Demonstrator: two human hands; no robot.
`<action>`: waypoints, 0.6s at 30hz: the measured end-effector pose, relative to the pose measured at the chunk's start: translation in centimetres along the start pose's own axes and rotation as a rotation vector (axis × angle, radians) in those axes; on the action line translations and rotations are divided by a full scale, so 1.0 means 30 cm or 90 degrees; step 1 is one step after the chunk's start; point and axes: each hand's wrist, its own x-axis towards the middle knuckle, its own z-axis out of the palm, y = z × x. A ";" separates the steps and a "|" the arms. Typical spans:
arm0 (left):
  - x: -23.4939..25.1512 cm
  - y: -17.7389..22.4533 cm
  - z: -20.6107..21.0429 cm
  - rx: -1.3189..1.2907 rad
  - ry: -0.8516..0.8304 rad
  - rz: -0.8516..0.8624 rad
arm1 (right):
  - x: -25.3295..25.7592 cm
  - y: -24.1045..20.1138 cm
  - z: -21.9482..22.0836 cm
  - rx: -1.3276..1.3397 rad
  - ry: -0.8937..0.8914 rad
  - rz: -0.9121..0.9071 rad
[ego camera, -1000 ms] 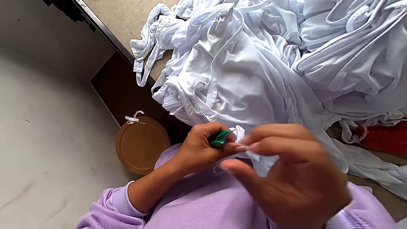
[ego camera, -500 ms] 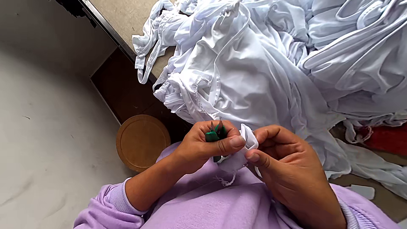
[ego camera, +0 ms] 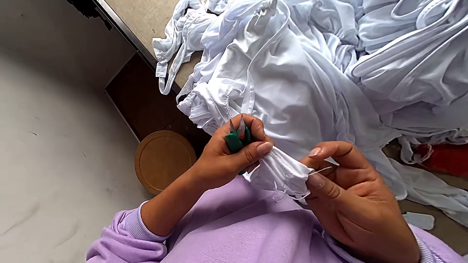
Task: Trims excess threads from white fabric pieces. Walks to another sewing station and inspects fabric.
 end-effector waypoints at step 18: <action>0.055 0.078 0.025 0.432 -0.015 0.265 | -0.021 -0.009 0.015 -0.061 0.107 0.008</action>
